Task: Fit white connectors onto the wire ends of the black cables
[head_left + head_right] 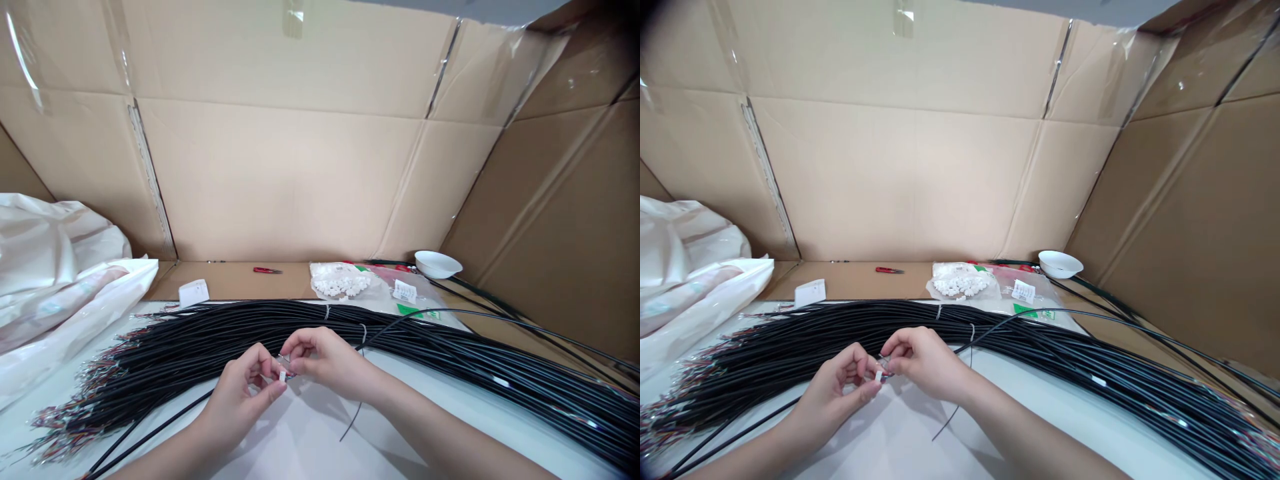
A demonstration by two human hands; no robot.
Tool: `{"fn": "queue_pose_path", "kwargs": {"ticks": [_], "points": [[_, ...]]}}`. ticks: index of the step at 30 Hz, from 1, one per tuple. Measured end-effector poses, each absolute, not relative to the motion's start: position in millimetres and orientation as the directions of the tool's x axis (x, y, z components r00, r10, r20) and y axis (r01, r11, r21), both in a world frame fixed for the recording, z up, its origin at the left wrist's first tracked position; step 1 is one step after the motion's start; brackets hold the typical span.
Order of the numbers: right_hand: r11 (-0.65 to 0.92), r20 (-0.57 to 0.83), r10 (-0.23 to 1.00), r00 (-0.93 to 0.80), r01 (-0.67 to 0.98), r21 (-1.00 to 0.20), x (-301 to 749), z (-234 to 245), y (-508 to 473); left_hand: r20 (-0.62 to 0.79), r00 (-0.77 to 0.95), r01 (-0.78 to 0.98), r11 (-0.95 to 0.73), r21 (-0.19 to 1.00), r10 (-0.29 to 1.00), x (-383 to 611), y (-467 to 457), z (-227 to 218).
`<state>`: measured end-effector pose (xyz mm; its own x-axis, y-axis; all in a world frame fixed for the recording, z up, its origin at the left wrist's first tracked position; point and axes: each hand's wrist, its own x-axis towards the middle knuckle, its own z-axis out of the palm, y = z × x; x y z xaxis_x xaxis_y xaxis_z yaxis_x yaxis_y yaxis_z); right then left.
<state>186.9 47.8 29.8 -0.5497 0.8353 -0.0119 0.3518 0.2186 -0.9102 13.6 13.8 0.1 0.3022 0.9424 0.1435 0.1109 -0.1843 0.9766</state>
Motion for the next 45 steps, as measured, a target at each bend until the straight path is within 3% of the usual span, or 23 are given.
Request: {"fn": "queue_pose_path", "kwargs": {"ticks": [5, 10, 23, 29, 45], "points": [[0.265, 0.141, 0.873, -0.467, 0.212, -0.941, 184.4, 33.4, 46.3, 0.106, 0.247, 0.010, -0.112, 0.994, 0.963, 11.4, 17.2, -3.1], [0.229, 0.131, 0.879, -0.458, 0.165, -0.959, 183.7, 34.8, 46.2, 0.056, 0.230, -0.053, -0.045, 0.998, 0.972, 10.3, 20.6, -6.3], [0.229, 0.111, 0.893, -0.436, 0.228, -0.946, 182.4, 33.6, 46.4, 0.120, 0.198, 0.027, -0.128, 0.991, 0.973, 9.0, 20.3, -9.5], [0.230, 0.111, 0.903, -0.416, 0.248, -0.941, 182.6, 30.6, 47.6, 0.104, 0.189, -0.017, -0.102, 0.995, 0.976, 8.7, 19.5, -8.9], [0.377, 0.189, 0.876, -0.445, 0.386, -0.842, 181.9, 30.1, 42.3, 0.124, 0.231, 0.030, -0.135, 0.990, 0.965, 8.2, 20.6, -11.3]]}}
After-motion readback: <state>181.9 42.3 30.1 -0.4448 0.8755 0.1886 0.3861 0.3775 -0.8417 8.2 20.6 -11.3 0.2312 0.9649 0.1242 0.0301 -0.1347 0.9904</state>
